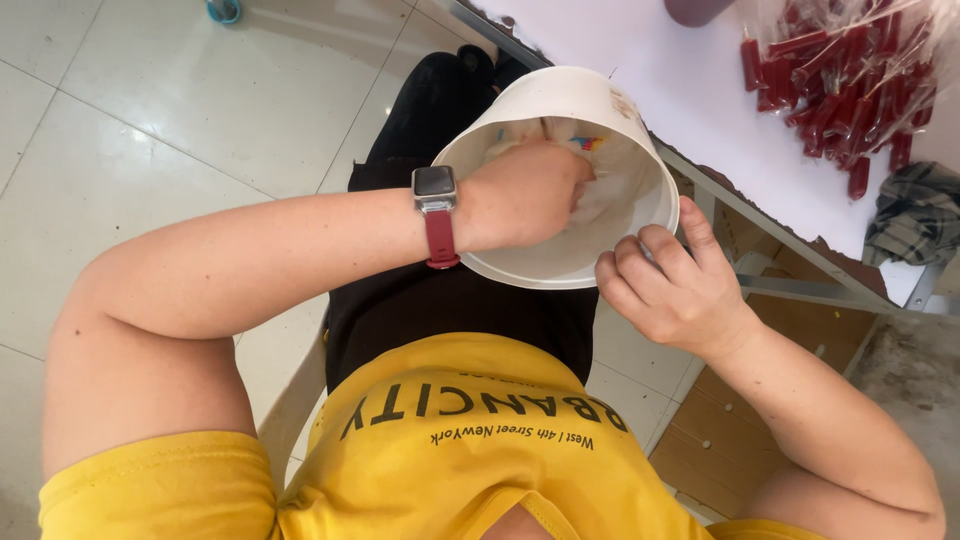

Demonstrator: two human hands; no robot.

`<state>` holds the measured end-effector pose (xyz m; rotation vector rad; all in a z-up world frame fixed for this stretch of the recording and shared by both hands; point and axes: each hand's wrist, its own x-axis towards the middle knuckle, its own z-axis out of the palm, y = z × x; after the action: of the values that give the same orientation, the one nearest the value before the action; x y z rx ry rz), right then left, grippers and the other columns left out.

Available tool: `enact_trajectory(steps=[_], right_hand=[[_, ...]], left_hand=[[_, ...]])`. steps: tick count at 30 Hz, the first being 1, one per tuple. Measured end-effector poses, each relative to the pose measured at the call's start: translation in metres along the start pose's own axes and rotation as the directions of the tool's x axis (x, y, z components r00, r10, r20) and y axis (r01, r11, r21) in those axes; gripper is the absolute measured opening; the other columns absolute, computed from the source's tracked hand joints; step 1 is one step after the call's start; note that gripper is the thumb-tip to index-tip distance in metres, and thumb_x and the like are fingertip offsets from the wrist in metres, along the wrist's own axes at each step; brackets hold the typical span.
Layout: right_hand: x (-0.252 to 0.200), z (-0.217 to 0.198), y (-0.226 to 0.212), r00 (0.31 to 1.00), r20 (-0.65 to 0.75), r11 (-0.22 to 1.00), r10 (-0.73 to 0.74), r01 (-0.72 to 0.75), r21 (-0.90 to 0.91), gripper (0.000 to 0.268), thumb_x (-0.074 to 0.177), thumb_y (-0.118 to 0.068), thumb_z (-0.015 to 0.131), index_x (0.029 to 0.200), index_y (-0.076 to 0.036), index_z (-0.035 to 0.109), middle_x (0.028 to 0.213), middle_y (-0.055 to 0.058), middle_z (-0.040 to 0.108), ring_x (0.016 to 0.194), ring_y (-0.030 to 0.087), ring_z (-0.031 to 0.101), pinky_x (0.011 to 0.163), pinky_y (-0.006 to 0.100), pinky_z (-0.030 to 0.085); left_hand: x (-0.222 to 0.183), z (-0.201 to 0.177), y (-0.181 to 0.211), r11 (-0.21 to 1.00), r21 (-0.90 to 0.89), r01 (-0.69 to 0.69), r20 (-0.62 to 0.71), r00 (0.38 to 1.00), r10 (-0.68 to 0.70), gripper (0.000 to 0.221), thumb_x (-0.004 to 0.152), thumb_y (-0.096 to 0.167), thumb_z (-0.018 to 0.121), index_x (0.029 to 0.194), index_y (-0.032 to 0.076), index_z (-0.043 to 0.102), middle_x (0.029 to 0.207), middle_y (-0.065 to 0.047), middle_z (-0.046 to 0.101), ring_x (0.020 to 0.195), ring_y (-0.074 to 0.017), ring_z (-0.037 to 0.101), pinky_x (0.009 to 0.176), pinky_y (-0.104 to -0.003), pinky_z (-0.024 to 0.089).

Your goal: The person packages small portions of red paste into clear plastic wrappers by hand, twists and seals each packet, and places them onto the table before retrieving additional plastic wrappers from a container.

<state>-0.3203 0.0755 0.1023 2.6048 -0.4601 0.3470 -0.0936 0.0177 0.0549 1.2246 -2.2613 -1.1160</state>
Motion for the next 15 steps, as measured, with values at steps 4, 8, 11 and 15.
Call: enact_trajectory(steps=[4,8,11,15], right_hand=[[0.002,-0.003,0.000,1.000,-0.001,1.000,0.012,-0.012,0.027,0.011,0.084,-0.012,0.070,0.095,-0.010,0.069,0.091,0.005,0.063,0.095,0.024,0.060,0.105,0.056,0.049],[0.002,-0.006,0.001,1.000,-0.005,1.000,0.018,-0.018,0.020,0.012,0.084,-0.013,0.070,0.095,-0.010,0.069,0.090,0.005,0.063,0.095,0.024,0.061,0.105,0.056,0.049],[0.002,-0.006,0.001,1.000,-0.021,0.999,0.022,-0.021,0.027,0.012,0.084,-0.012,0.071,0.095,-0.010,0.069,0.090,0.005,0.063,0.094,0.025,0.061,0.106,0.057,0.049],[0.003,-0.006,0.002,0.999,-0.018,0.998,0.033,-0.032,0.056,0.013,0.083,-0.013,0.071,0.095,-0.009,0.069,0.090,0.006,0.063,0.095,0.025,0.061,0.105,0.057,0.050]], left_hand=[[-0.002,-0.007,0.007,0.993,-0.043,-0.111,-0.146,0.984,0.104,0.022,0.085,0.019,0.072,0.103,0.008,0.077,0.090,-0.013,0.076,0.084,-0.0312,0.072,0.079,-0.041,0.055],[-0.006,-0.015,0.018,0.982,-0.113,-0.151,-0.187,0.974,0.128,0.029,0.079,0.021,0.077,0.102,0.004,0.075,0.089,-0.013,0.076,0.083,-0.0286,0.073,0.075,-0.039,0.056],[-0.002,-0.019,0.023,0.981,-0.192,0.006,-0.078,0.997,-0.021,0.027,0.088,0.029,0.077,0.098,0.004,0.075,0.084,-0.013,0.076,0.077,-0.0260,0.073,0.073,-0.037,0.056],[0.005,-0.017,0.020,0.928,-0.365,0.069,-0.011,0.997,-0.078,0.021,0.096,0.026,0.066,0.094,0.006,0.073,0.078,-0.007,0.078,0.073,-0.0170,0.077,0.072,-0.031,0.058]])
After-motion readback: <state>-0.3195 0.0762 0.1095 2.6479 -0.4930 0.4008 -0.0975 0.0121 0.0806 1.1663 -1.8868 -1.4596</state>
